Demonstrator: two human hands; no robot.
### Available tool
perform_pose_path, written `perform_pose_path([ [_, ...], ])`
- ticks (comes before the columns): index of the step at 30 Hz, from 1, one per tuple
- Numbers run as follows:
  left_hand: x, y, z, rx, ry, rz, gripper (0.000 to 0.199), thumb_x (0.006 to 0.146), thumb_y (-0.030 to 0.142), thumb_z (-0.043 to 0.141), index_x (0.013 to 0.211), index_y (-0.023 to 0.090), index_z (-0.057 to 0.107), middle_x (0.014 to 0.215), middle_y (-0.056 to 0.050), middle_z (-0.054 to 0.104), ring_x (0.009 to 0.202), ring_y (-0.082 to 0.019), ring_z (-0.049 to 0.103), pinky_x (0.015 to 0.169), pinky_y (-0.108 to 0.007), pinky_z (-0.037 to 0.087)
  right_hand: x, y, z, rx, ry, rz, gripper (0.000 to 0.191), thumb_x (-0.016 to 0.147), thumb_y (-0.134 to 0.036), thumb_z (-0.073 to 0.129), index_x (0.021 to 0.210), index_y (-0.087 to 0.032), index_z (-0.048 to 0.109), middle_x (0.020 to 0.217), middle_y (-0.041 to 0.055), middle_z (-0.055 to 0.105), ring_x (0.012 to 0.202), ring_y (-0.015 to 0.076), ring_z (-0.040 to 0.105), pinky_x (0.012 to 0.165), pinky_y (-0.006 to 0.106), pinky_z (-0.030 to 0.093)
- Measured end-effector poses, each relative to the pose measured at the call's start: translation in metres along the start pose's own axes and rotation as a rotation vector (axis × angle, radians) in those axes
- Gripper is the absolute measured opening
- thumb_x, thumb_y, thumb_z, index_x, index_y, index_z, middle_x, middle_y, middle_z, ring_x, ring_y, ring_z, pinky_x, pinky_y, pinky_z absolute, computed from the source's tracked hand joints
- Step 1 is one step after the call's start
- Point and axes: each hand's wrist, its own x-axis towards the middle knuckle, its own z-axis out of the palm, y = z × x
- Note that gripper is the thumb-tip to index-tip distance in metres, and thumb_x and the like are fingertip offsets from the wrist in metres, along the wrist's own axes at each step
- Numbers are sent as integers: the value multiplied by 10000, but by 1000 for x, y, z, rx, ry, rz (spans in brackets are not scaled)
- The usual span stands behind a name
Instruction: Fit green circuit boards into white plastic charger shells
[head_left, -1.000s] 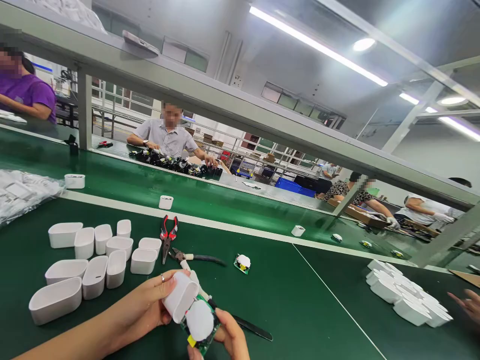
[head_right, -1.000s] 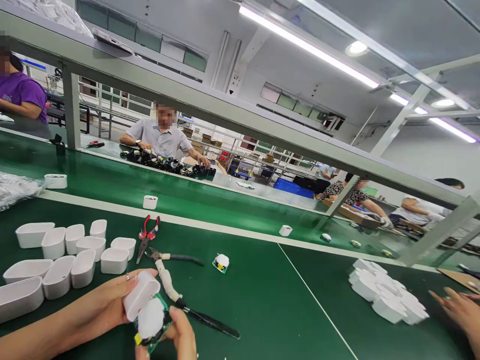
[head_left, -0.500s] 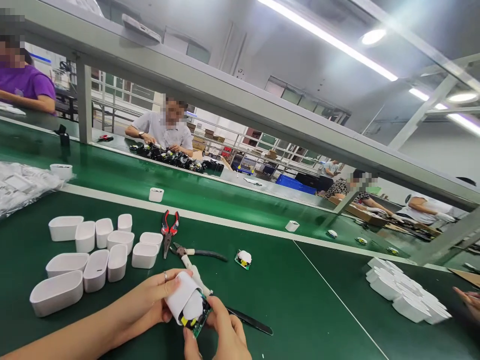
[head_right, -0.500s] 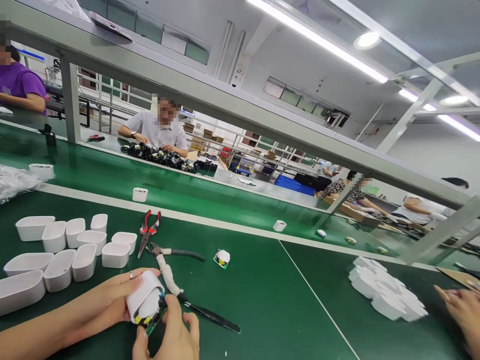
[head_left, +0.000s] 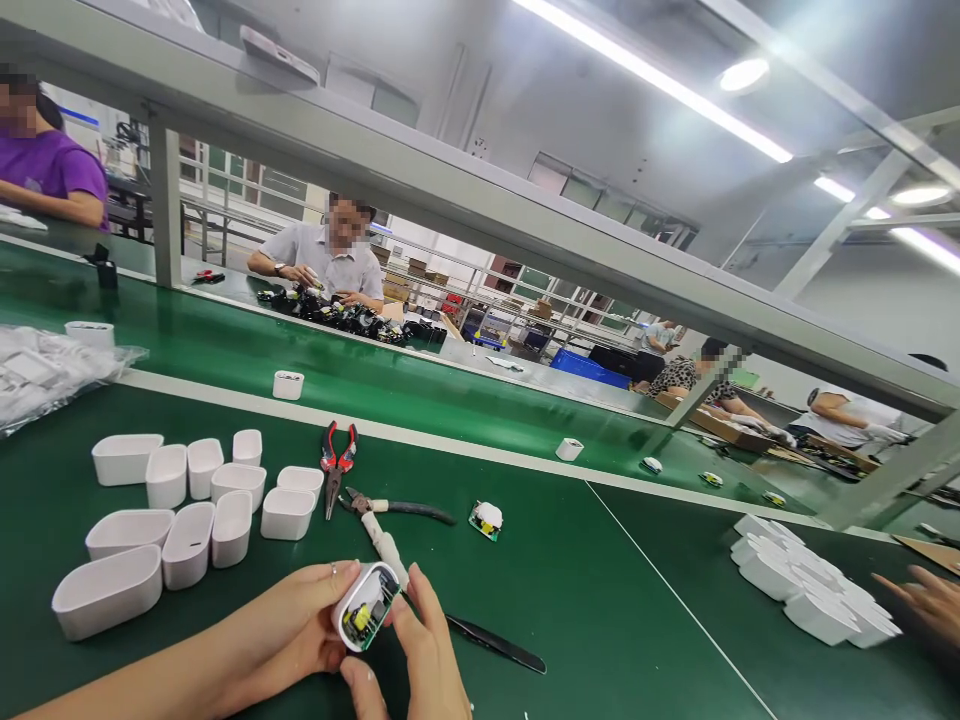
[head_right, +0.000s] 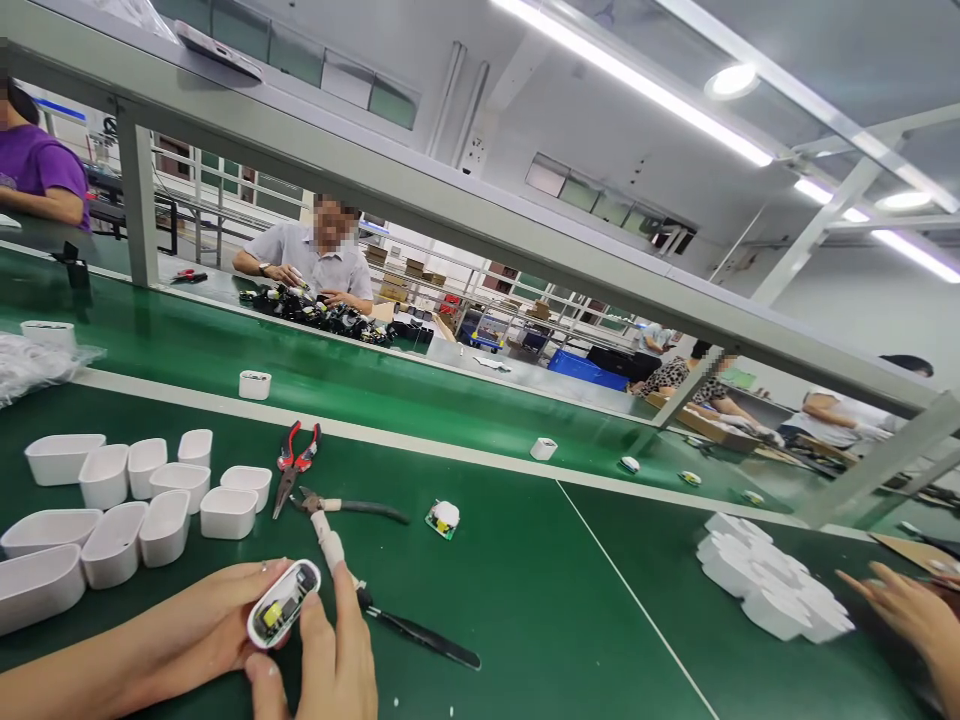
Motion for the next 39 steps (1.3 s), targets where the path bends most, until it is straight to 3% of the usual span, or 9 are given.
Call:
perform_pose_path([
  [7,-1,-3,2,14,-14,-13,327,539,384,695,667,129,535,556,29,499,518,-71,450,484,-178,289,6,1,2,52,-76,-49,299,672,-262,494,964,-205,521,1004,71,596,841,206,587,686,277,489],
  [11,-3,-1,6,102,-51,-32,374,552,460,652,711,136,554,605,13,533,537,-87,463,547,-211,339,1,0,7,78,-74,40,416,600,-198,520,1013,-181,476,970,74,607,800,194,602,626,228,499],
  [14,-5,5,5,405,31,94,402,579,489,600,790,147,582,651,0,563,648,-142,493,612,-242,363,0,-1,7,71,-39,141,492,574,-169,515,1059,-168,437,962,70,605,794,190,606,631,221,499],
  [17,-6,12,1,695,77,255,303,659,406,524,819,162,606,718,-8,606,708,-165,511,626,-240,372,4,-1,3,74,-1,126,457,592,-137,471,1045,-189,445,977,59,589,881,196,570,715,261,480],
  [22,-10,15,1,797,27,302,188,665,253,493,744,175,646,710,2,635,693,-160,539,636,-222,393,10,1,-4,82,9,83,440,612,-98,395,1040,-190,443,996,74,554,932,197,529,752,293,459],
  [27,-12,10,2,834,36,316,280,711,266,455,943,188,592,816,-13,635,787,-184,552,715,-248,415,10,4,1,16,-6,63,438,620,-119,408,1049,-198,442,973,58,567,895,205,536,739,317,455],
  [30,-12,4,-5,1078,115,487,314,761,300,399,1041,252,535,963,-20,604,877,-201,532,783,-268,401,13,8,5,5,5,-2,422,620,-116,418,1033,-199,445,944,54,579,878,208,533,738,329,440],
  [34,-12,-6,-13,1364,87,669,357,768,264,358,1099,314,483,1106,-8,534,975,-230,486,846,-293,374,18,12,8,-48,39,2,411,621,-128,435,1026,-191,451,930,66,584,856,215,535,723,338,430],
  [39,-13,-10,-7,1110,152,517,341,745,232,381,1064,284,489,1162,-6,475,1036,-206,444,884,-276,358,21,12,9,-83,41,-8,412,612,-120,413,1016,-185,457,913,71,592,834,223,544,699,344,429],
])
